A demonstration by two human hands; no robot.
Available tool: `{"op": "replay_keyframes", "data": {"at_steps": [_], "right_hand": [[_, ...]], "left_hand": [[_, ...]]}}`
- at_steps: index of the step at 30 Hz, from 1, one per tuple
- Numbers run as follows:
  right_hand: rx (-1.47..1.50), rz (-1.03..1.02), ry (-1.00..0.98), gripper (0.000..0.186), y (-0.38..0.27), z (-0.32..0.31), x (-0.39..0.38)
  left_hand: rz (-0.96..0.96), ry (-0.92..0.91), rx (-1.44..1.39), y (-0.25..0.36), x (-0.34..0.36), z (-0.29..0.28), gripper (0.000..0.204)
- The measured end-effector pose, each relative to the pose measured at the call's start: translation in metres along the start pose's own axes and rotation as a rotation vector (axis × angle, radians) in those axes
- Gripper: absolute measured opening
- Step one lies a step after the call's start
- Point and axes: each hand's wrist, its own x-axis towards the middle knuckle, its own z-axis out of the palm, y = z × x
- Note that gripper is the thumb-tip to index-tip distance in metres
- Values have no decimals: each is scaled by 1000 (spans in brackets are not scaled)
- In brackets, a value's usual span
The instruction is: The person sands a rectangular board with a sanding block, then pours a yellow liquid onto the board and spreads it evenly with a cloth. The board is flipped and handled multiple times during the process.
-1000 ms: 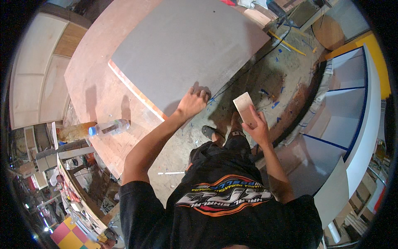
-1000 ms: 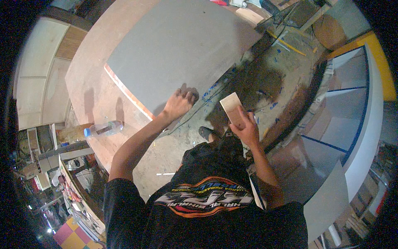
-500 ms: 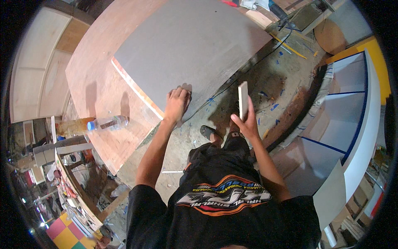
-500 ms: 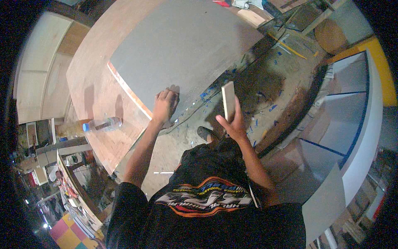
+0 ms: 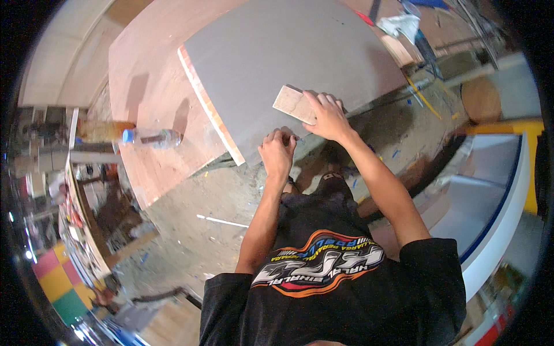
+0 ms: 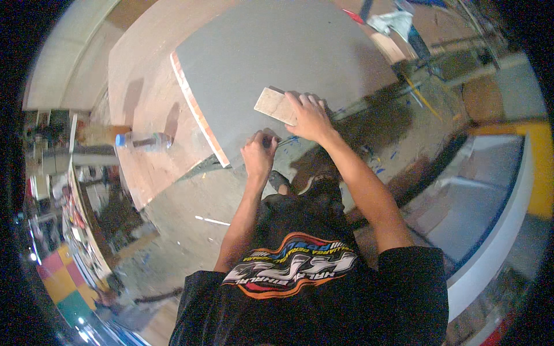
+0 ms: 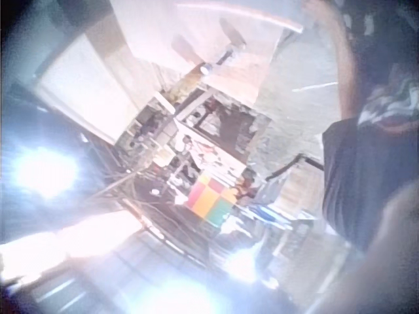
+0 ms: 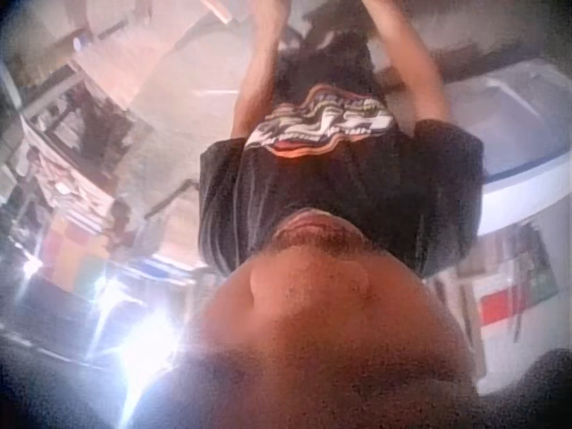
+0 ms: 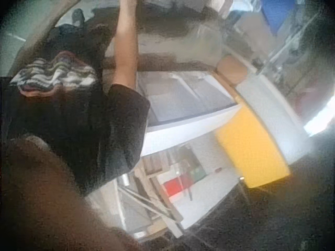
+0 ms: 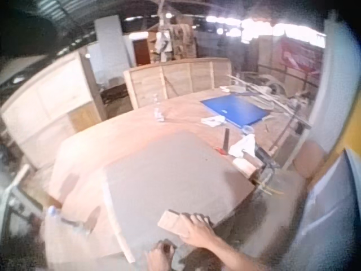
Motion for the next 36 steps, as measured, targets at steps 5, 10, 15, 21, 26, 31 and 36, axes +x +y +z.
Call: {"op": "replay_keyframes", "data": {"at_steps": [5,10,15,21,26,31,36], "right_hand": [[-33,-2,-137,90,-2,-6,9],[-1,6,-249,89,-1,-8,15],[14,-47,-281,90,4,-11,18],[8,-44,-312,89,8,-14,22],[16,-67,-310,88,12,-10,20],[18,-70,-315,90,12,-10,20],[21,-96,-299,91,13,-8,19]], "left_hand": [[-78,103,88,1,-2,19,17],[-86,87,76,1,-4,16,13],[-138,93,15,-8,-1,20,12],[-49,136,29,6,-2,14,16],[-164,128,53,3,-2,27,15],[-140,162,60,0,-1,31,16],[-74,216,-66,-14,-2,29,16]]}}
